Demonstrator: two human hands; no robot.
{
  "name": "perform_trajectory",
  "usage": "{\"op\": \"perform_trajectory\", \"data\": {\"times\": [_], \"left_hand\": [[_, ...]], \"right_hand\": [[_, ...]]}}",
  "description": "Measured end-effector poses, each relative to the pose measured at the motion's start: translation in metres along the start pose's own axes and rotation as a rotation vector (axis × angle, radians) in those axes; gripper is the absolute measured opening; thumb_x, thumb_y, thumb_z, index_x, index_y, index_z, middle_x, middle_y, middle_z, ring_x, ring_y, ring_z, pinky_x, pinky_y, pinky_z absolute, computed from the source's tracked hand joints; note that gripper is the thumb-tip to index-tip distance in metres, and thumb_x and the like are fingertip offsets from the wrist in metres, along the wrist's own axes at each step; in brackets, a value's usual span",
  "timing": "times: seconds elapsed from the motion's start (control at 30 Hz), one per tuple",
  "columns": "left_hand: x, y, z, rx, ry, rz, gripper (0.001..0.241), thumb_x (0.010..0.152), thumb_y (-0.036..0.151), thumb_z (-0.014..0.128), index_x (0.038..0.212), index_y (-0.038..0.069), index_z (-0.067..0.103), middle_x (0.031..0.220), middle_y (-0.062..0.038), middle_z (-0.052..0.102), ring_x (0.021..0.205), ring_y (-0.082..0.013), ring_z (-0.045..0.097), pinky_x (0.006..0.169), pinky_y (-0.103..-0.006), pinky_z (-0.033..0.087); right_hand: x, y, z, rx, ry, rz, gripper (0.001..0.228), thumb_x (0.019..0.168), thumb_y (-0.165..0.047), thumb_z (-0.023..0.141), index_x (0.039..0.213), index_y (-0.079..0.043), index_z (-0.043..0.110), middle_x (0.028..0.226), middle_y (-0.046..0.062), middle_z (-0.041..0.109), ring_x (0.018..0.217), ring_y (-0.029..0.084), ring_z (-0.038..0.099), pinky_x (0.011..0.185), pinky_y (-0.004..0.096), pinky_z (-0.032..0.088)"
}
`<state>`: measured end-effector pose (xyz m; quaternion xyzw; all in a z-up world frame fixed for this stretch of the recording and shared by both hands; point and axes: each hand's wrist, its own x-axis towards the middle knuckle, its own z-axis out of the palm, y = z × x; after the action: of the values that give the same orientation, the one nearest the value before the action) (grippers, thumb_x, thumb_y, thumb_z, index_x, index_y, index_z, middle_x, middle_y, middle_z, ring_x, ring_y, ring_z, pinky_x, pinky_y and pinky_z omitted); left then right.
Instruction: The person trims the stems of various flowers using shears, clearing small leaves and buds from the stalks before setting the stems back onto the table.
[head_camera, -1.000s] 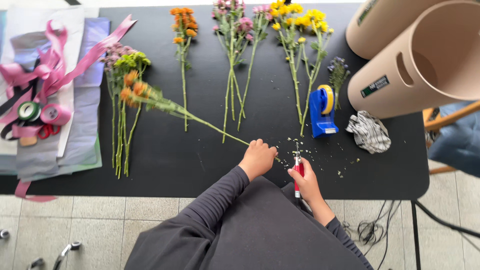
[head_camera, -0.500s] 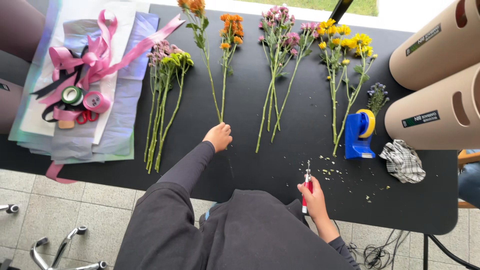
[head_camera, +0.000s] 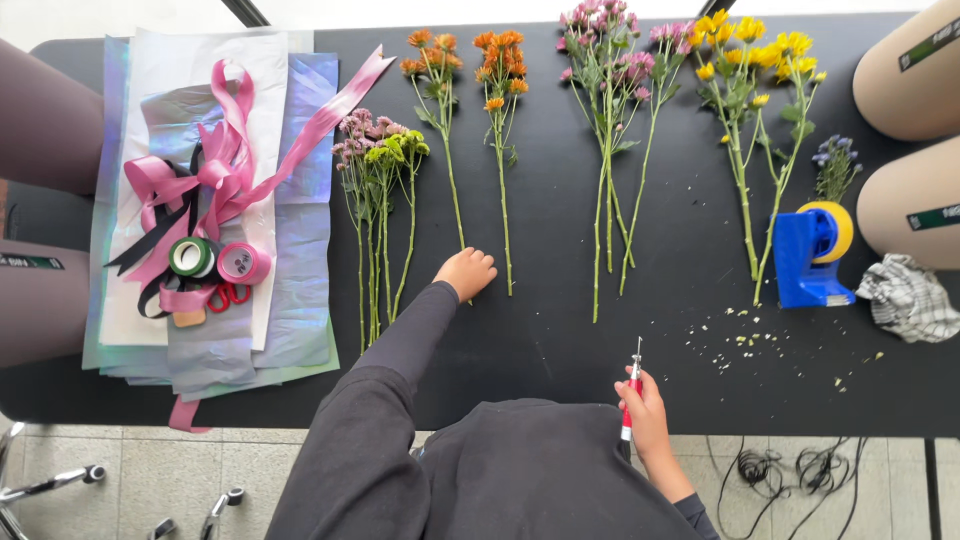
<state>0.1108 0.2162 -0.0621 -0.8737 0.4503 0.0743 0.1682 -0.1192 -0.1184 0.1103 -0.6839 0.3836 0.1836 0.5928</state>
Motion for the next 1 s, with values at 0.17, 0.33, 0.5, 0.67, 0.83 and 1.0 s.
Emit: {"op": "perform_trajectory", "data": {"times": [0.17, 0.33, 0.5, 0.67, 0.83, 1.0], "left_hand": [[0.026, 0.004, -0.027, -0.742, 0.019, -0.532, 0.031, 0.098, 0.038, 0.067, 0.103, 0.009, 0.056, 0.097, -0.013, 0.064, 0.084, -0.0365, 0.068, 0.068, -0.0479, 0.055], [0.062, 0.012, -0.019, -1.184, 0.127, -0.908, 0.044, 0.087, 0.033, 0.083, 0.103, 0.005, 0.054, 0.099, -0.017, 0.064, 0.085, -0.0384, 0.067, 0.074, -0.0472, 0.053], [0.078, 0.015, 0.002, -1.418, 0.119, -0.972, 0.015, 0.080, 0.007, 0.056, 0.067, 0.008, 0.062, 0.091, -0.011, 0.076, 0.086, -0.0314, 0.070, 0.076, -0.0421, 0.053], [0.021, -0.012, -0.126, -1.841, 0.056, -0.930, 0.034, 0.093, 0.012, 0.065, 0.062, 0.012, 0.053, 0.104, -0.006, 0.073, 0.063, -0.0139, 0.066, 0.060, -0.0269, 0.060], [-0.016, -0.003, -0.190, -1.991, 0.108, -0.881, 0.011, 0.094, 0.013, 0.069, 0.090, 0.004, 0.072, 0.078, -0.001, 0.063, 0.071, -0.0096, 0.063, 0.073, -0.0262, 0.066], [-0.040, 0.020, -0.231, -1.856, 0.202, -0.882, 0.009, 0.095, 0.016, 0.069, 0.097, 0.009, 0.074, 0.071, 0.003, 0.067, 0.064, -0.0093, 0.069, 0.069, -0.0231, 0.060]], "right_hand": [[-0.004, 0.004, 0.037, 0.030, 0.034, 0.037, 0.049, 0.091, -0.024, 0.061, 0.137, -0.007, 0.059, 0.091, 0.000, 0.054, 0.072, 0.012, 0.050, 0.073, 0.029, 0.044], [-0.010, -0.007, 0.057, 0.016, 0.058, 0.032, 0.050, 0.091, -0.026, 0.062, 0.137, -0.007, 0.059, 0.093, 0.000, 0.056, 0.074, 0.014, 0.051, 0.078, 0.030, 0.045], [-0.018, -0.017, 0.065, 0.007, 0.081, 0.058, 0.052, 0.091, -0.027, 0.061, 0.139, -0.008, 0.058, 0.093, 0.000, 0.055, 0.075, 0.015, 0.052, 0.080, 0.031, 0.046], [-0.015, -0.020, 0.068, -0.056, 0.037, 0.043, 0.058, 0.089, -0.029, 0.061, 0.143, -0.009, 0.056, 0.102, 0.003, 0.060, 0.087, 0.018, 0.057, 0.083, 0.033, 0.047], [-0.012, -0.027, 0.066, -0.114, -0.036, -0.083, 0.064, 0.088, -0.029, 0.063, 0.148, -0.009, 0.052, 0.099, 0.001, 0.063, 0.094, 0.016, 0.060, 0.092, 0.032, 0.045], [-0.026, -0.038, 0.054, -0.206, -0.155, -0.230, 0.062, 0.085, -0.027, 0.065, 0.144, -0.014, 0.053, 0.106, 0.002, 0.062, 0.092, 0.016, 0.061, 0.090, 0.033, 0.049]]}}
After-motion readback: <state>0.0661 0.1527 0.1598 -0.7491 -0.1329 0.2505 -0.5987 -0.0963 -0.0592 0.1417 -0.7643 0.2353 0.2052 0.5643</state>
